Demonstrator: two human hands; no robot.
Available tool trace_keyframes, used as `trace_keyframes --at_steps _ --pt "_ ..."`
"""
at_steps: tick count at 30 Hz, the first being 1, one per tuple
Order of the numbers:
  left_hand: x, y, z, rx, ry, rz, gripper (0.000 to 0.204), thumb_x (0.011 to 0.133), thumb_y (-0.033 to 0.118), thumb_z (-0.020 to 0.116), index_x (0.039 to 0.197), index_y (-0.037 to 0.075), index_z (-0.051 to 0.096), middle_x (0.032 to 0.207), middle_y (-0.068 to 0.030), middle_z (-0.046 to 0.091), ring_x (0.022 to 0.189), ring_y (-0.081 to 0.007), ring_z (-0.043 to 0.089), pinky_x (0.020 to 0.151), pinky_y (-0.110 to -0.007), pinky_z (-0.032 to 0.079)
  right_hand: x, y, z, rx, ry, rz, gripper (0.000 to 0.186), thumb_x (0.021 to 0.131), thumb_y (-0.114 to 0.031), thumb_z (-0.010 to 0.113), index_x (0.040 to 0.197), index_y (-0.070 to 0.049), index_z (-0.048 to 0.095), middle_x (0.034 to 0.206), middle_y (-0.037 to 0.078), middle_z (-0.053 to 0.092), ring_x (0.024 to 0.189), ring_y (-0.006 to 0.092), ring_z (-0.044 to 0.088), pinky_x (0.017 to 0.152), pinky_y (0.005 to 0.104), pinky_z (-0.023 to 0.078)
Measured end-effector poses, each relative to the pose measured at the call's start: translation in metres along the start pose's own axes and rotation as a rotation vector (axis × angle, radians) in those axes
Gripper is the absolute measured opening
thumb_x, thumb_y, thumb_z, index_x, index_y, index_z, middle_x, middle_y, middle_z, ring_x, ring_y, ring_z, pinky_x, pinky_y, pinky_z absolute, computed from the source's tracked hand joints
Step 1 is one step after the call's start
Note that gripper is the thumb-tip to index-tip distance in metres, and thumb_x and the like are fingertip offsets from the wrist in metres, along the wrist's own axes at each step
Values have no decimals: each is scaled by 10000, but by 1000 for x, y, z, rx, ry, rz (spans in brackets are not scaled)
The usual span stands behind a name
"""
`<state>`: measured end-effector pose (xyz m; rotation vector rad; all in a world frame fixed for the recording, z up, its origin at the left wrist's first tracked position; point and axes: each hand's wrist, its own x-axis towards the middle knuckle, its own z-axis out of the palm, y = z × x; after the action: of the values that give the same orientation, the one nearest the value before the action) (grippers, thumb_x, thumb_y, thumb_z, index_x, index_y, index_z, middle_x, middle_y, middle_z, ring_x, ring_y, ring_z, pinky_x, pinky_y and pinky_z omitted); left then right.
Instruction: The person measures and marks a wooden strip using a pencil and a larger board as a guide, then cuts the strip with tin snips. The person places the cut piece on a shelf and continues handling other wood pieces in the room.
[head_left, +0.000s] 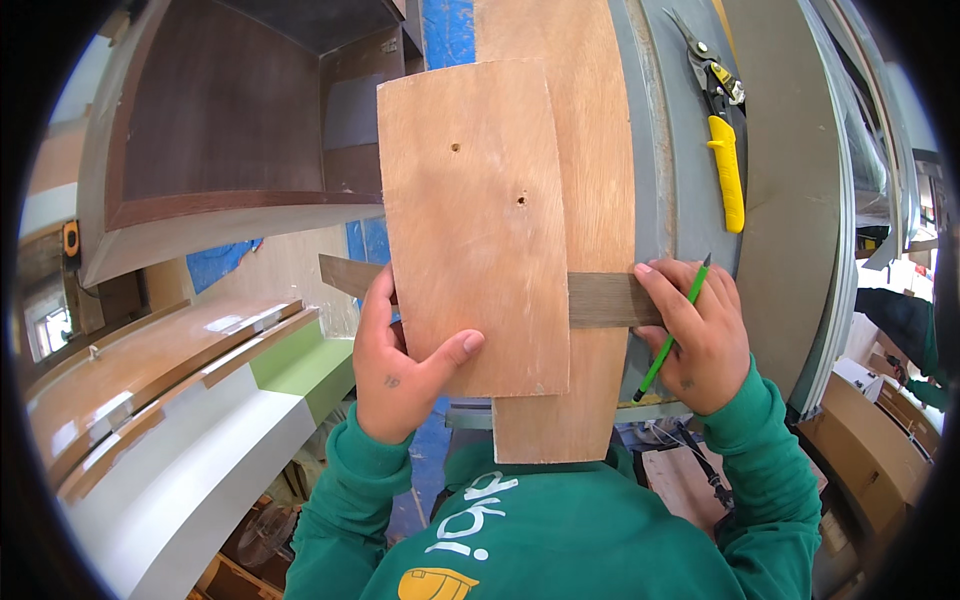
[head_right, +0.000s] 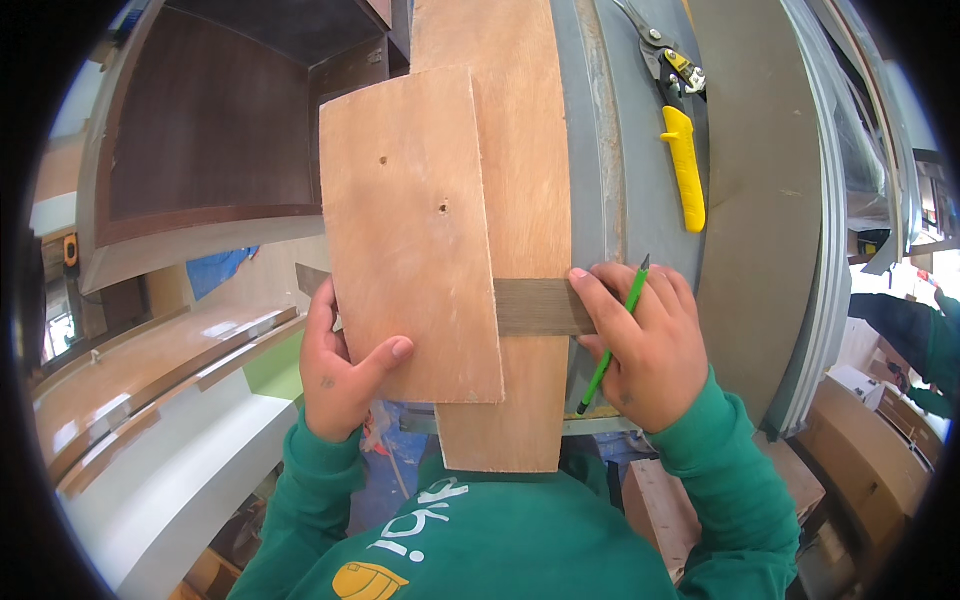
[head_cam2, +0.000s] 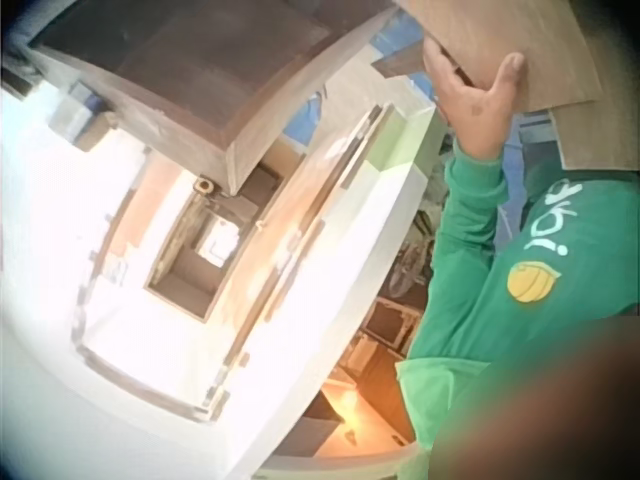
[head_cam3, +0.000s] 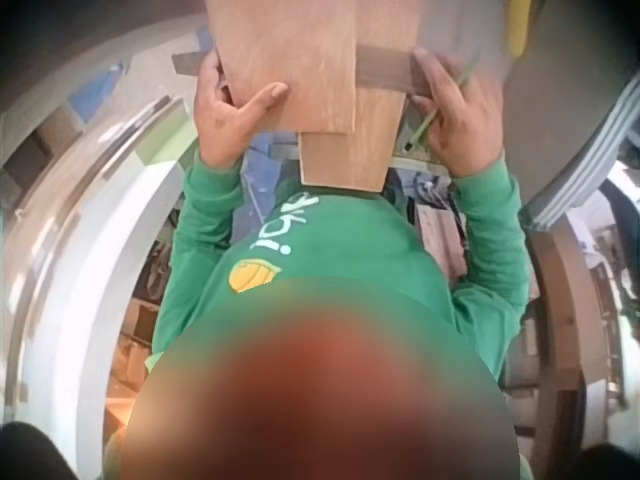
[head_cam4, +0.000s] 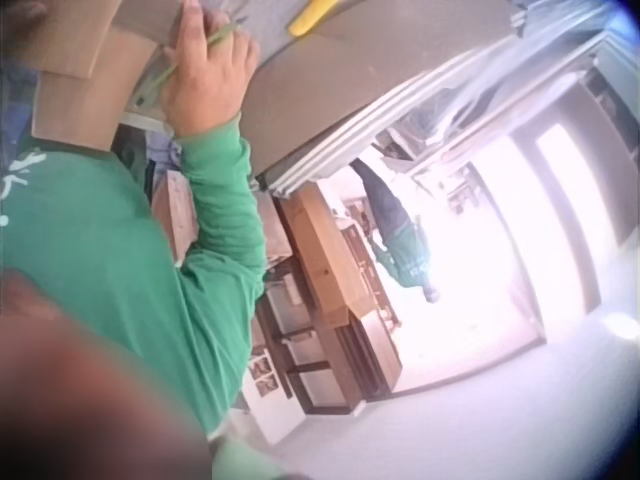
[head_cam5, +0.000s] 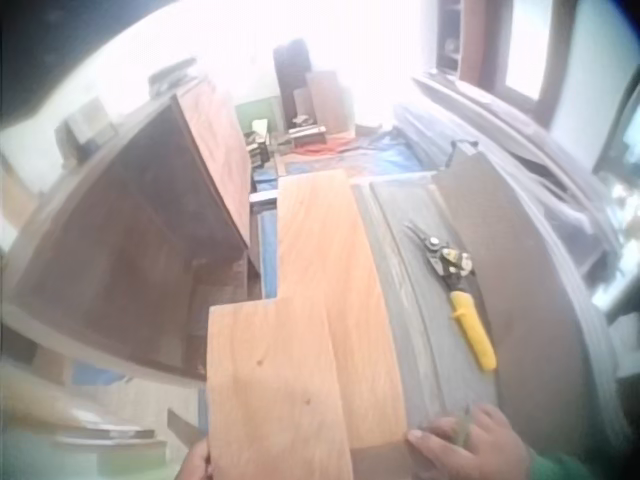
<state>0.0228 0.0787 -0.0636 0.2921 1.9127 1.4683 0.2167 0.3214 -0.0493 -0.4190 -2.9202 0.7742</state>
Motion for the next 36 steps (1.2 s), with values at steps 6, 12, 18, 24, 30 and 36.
trace_keyframes --at_steps 6,12,18,24,30,36 --pt "3 0 -1 -6 -15 11 920 835 147 888 1547 -55 343 1356 -211 616 1161 -284 699 943 -376 604 1 0 1 -11 12 -3 727 670 11 816 1366 -50 614 1214 152 653 1069 377 617 998 520 444" --pt "2 1 -2 -87 -16 4 916 857 139 873 1561 -60 323 1385 -219 606 1184 -285 690 969 -372 592 1 0 2 -13 12 -8 719 666 19 811 1356 -50 619 1212 150 654 1064 377 618 991 519 450" --pt "3 2 -8 -58 5 6 926 867 163 869 1574 -59 312 1391 -221 604 1197 -283 682 985 -370 578 1 -1 2 -28 13 12 703 661 28 807 1337 -49 631 1202 147 655 1049 367 611 986 504 456" --pt "3 0 -8 -46 2 34 953 855 162 873 1589 -50 305 1421 -212 582 1221 -278 665 1005 -378 567 2 -2 2 -21 18 19 704 653 30 809 1331 -50 638 1194 136 656 1040 353 608 986 495 457" --pt "3 -3 -5 -32 -7 68 982 840 156 881 1606 -42 299 1444 -191 567 1265 -273 635 1044 -387 544 1 -2 3 -17 31 28 705 650 35 807 1328 -52 636 1186 127 657 1038 343 606 992 491 457" --pt "1 -3 -4 -61 -17 49 973 844 143 879 1605 -46 303 1448 -186 567 1264 -267 634 1051 -387 540 0 -2 4 -9 38 25 704 650 37 804 1328 -48 634 1187 128 656 1042 346 604 999 493 454"
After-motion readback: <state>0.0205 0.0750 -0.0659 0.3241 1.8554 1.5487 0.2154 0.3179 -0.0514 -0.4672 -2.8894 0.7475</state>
